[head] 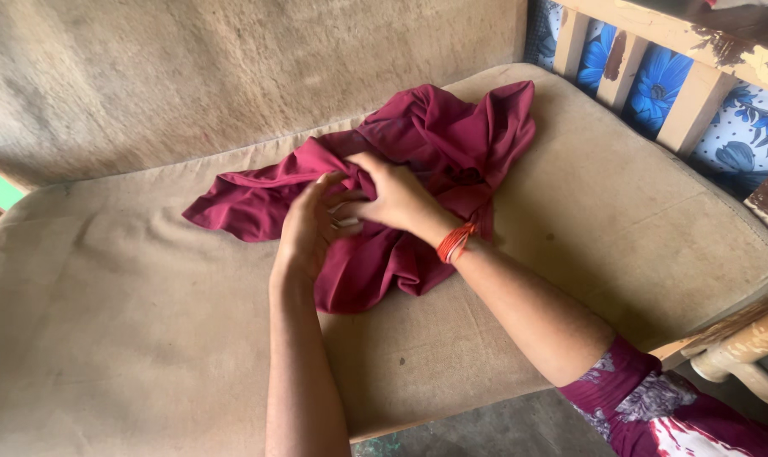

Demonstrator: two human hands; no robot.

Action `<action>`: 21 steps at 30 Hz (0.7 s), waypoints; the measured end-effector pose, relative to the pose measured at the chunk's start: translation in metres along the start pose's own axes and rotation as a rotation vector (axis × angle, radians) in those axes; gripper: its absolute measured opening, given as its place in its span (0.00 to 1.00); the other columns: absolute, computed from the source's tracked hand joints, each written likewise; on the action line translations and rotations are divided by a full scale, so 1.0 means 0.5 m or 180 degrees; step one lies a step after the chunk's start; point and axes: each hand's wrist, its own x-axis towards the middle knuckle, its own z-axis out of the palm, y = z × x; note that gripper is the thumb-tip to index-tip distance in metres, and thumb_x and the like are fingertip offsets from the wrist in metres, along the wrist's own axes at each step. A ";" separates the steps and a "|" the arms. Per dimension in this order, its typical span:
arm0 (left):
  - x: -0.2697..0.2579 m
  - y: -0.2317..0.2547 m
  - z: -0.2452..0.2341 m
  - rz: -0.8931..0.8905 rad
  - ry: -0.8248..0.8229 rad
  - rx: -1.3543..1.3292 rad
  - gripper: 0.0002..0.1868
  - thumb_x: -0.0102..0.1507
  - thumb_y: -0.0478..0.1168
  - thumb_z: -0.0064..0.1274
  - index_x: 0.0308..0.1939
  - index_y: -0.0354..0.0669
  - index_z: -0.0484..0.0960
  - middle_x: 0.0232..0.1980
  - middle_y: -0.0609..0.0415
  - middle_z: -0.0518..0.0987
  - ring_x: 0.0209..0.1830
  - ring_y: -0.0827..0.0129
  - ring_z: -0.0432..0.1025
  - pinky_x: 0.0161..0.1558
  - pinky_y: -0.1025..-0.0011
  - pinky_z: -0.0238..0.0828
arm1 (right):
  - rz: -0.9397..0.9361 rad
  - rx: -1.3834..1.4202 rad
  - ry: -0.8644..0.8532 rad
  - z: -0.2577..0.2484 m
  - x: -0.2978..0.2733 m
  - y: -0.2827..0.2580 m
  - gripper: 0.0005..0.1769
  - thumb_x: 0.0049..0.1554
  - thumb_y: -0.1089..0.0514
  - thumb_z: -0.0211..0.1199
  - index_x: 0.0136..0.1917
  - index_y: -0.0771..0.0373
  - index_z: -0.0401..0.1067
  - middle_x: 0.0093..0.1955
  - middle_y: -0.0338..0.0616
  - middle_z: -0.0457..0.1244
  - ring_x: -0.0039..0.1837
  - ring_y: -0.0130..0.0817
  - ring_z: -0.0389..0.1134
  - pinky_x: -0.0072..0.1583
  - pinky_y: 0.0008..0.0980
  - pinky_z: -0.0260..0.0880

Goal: The person folds a maroon long-sleeved shirt and a blue t-shirt on a cushioned chair, then places each folded item into a plastic basket. The person repeats the folding process for the maroon shirt and then folds the blue t-shirt, stacking them in the basket.

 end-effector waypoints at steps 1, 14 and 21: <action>-0.005 0.002 0.003 0.0937 0.0514 0.1317 0.23 0.65 0.45 0.49 0.62 0.42 0.74 0.58 0.40 0.81 0.46 0.60 0.78 0.46 0.62 0.78 | -0.0210 0.0122 0.0103 -0.007 0.004 0.009 0.34 0.48 0.55 0.75 0.65 0.64 0.70 0.57 0.52 0.70 0.59 0.41 0.74 0.58 0.38 0.73; 0.028 -0.016 -0.080 0.2497 0.2808 0.5030 0.14 0.57 0.28 0.55 0.45 0.43 0.86 0.46 0.50 0.85 0.46 0.57 0.77 0.48 0.58 0.70 | -0.0314 -0.0812 0.0163 -0.134 -0.002 0.015 0.24 0.40 0.65 0.73 0.52 0.57 0.78 0.46 0.48 0.73 0.46 0.41 0.75 0.47 0.36 0.73; -0.050 0.033 -0.082 0.2097 0.4201 0.4330 0.09 0.60 0.32 0.54 0.37 0.50 0.88 0.40 0.53 0.88 0.30 0.61 0.80 0.26 0.61 0.71 | 0.0439 -0.1368 0.1638 -0.171 -0.004 0.053 0.20 0.52 0.62 0.65 0.58 0.57 0.77 0.43 0.55 0.70 0.46 0.54 0.72 0.48 0.46 0.71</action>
